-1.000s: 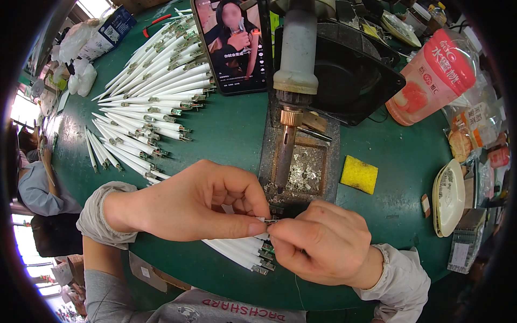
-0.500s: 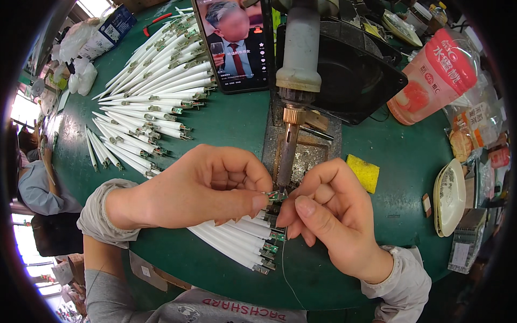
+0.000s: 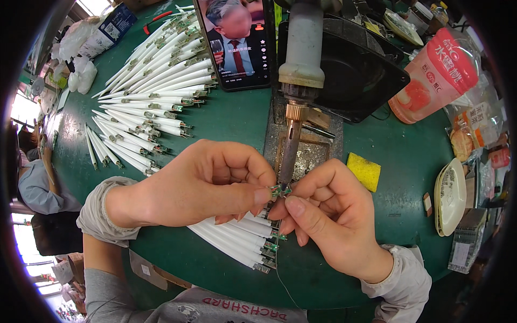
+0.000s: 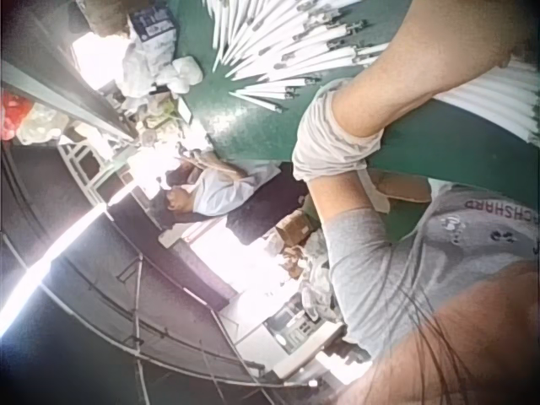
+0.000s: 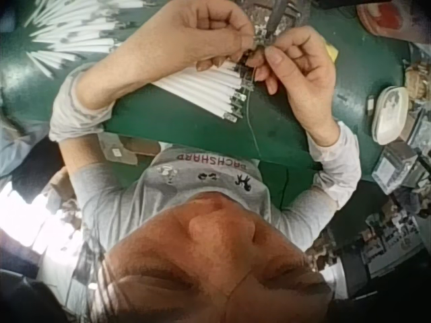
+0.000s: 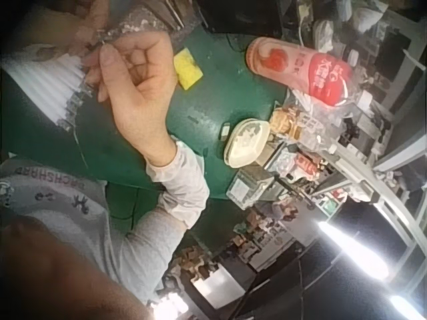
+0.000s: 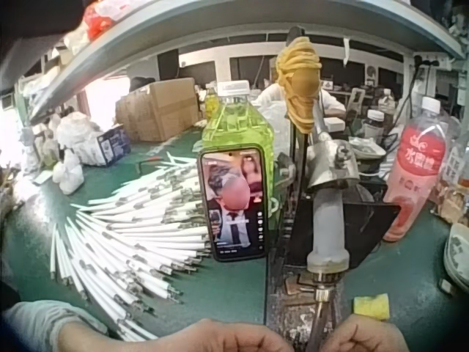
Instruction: The person solders wires or small components onto the ends of LED strips or tubes at an assembly station. This is done using a soldering iron and solder wire, with a cleaning sponge nearby.
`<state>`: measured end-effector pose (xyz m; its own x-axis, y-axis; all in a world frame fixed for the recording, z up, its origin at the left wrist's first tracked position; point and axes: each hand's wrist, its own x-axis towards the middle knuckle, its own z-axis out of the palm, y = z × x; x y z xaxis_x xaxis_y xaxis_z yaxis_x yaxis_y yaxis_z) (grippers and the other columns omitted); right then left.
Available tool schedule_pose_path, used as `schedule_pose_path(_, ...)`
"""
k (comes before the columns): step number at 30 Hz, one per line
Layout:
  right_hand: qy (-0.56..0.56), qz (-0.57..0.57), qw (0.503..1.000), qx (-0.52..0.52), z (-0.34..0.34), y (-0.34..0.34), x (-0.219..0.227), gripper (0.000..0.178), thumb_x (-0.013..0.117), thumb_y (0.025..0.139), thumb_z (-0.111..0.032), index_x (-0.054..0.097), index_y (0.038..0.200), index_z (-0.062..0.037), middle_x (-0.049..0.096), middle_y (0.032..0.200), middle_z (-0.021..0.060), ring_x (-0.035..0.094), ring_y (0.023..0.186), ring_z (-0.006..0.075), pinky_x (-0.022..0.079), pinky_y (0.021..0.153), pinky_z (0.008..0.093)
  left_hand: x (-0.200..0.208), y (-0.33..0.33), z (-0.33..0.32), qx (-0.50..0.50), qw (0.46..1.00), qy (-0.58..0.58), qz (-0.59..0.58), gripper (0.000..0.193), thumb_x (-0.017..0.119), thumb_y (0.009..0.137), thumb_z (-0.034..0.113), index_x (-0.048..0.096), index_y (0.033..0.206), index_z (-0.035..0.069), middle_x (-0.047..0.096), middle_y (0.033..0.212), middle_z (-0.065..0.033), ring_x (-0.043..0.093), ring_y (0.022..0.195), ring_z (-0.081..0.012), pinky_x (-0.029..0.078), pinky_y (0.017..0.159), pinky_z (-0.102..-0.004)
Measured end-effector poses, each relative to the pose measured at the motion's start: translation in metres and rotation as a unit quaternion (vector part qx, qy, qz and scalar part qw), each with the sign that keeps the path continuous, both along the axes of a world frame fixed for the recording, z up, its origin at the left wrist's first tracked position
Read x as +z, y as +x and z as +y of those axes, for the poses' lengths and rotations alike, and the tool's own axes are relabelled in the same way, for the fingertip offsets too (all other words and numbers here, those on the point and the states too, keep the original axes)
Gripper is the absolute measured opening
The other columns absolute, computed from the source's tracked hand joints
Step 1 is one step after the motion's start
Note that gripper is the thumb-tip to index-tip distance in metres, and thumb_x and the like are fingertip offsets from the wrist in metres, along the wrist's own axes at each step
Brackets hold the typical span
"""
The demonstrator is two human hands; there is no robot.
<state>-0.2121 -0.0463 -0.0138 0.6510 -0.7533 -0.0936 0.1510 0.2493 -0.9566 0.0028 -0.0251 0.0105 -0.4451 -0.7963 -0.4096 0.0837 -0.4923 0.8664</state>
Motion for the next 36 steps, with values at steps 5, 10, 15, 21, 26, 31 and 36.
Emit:
schedule_pose_path(5, -0.005, -0.007, 1.0, -0.006, 0.0, 0.002, 0.0, 0.012, 0.055, 0.093, -0.007, 0.044, 0.095, -0.0012, 0.065, 0.088, 0.0173, 0.06, 0.066, 0.009, 0.046, 0.054, 0.019, 0.004, 0.001, 0.001, 0.005, 1.0, 0.0, 0.012, 0.008, 0.06, 0.09, 0.007, 0.058, 0.093, 0.0, 0.059, 0.074, -0.0012, 0.046, 0.055, -0.0032, 0.036, 0.048, -0.0189)
schedule_pose_path(10, -0.014, -0.007, 1.0, -0.008, 0.0, 0.001, 0.0, 0.013, 0.055, 0.093, -0.007, 0.044, 0.095, -0.0012, 0.065, 0.088, 0.0173, 0.06, 0.066, 0.0091, 0.046, 0.054, 0.0188, 0.004, 0.0, 0.0, 0.0, 1.0, -0.004, 0.022, 0.008, 0.059, 0.09, 0.007, 0.058, 0.093, 0.0, 0.059, 0.074, -0.0019, 0.047, 0.056, -0.0033, 0.037, 0.048, -0.0189)
schedule_pose_path(15, -0.02, -0.01, 1.0, -0.014, -0.001, 0.002, -0.002, 0.013, 0.054, 0.093, -0.008, 0.044, 0.096, -0.0013, 0.064, 0.086, 0.0158, 0.059, 0.065, 0.0092, 0.047, 0.054, 0.019, 0.005, 0.003, -0.002, 0.001, 0.999, 0.045, 0.028, 0.006, 0.058, 0.09, 0.006, 0.058, 0.092, 0.0, 0.06, 0.074, -0.0025, 0.048, 0.056, -0.004, 0.037, 0.049, -0.019)
schedule_pose_path(21, 0.008, -0.01, 1.0, -0.017, -0.002, 0.002, -0.008, 0.014, 0.051, 0.096, -0.012, 0.041, 0.097, -0.0031, 0.061, 0.078, 0.0116, 0.053, 0.059, 0.0081, 0.044, 0.052, 0.0187, 0.002, 0.004, 0.001, -0.009, 0.999, 0.035, -0.006, 0.006, 0.06, 0.088, 0.005, 0.058, 0.091, 0.0, 0.059, 0.076, -0.0012, 0.049, 0.061, -0.0047, 0.038, 0.052, -0.0189)
schedule_pose_path(26, 0.006, -0.011, 1.0, 0.026, -0.004, -0.001, -0.008, 0.015, 0.047, 0.097, -0.017, 0.037, 0.098, -0.006, 0.059, 0.07, 0.0102, 0.043, 0.049, 0.0055, 0.033, 0.046, 0.0174, 0.0, 0.001, 0.009, -0.018, 0.998, -0.041, -0.043, 0.011, 0.064, 0.083, 0.0, 0.06, 0.093, 0.0, 0.058, 0.082, 0.0018, 0.05, 0.076, -0.003, 0.041, 0.062, -0.0183)
schedule_pose_path(31, 0.004, -0.008, 1.0, 0.03, -0.004, -0.001, -0.01, 0.015, 0.047, 0.098, -0.017, 0.036, 0.099, -0.006, 0.059, 0.067, 0.009, 0.038, 0.047, 0.0038, 0.029, 0.045, 0.0168, 0.004, -0.001, 0.013, -0.023, 0.995, -0.053, -0.081, 0.012, 0.065, 0.083, 0.001, 0.06, 0.093, -0.001, 0.057, 0.083, 0.0019, 0.05, 0.076, -0.003, 0.04, 0.063, -0.0185)
schedule_pose_path(36, -0.009, 0.006, 0.999, 0.049, -0.001, -0.002, -0.008, 0.014, 0.047, 0.097, -0.015, 0.037, 0.099, -0.0047, 0.059, 0.07, 0.0079, 0.043, 0.052, 0.0038, 0.032, 0.048, 0.0165, 0.003, -0.001, 0.016, -0.027, 0.993, -0.08, -0.088, 0.013, 0.064, 0.083, 0.001, 0.06, 0.094, -0.001, 0.057, 0.084, 0.0019, 0.049, 0.077, -0.0028, 0.04, 0.063, -0.0184)
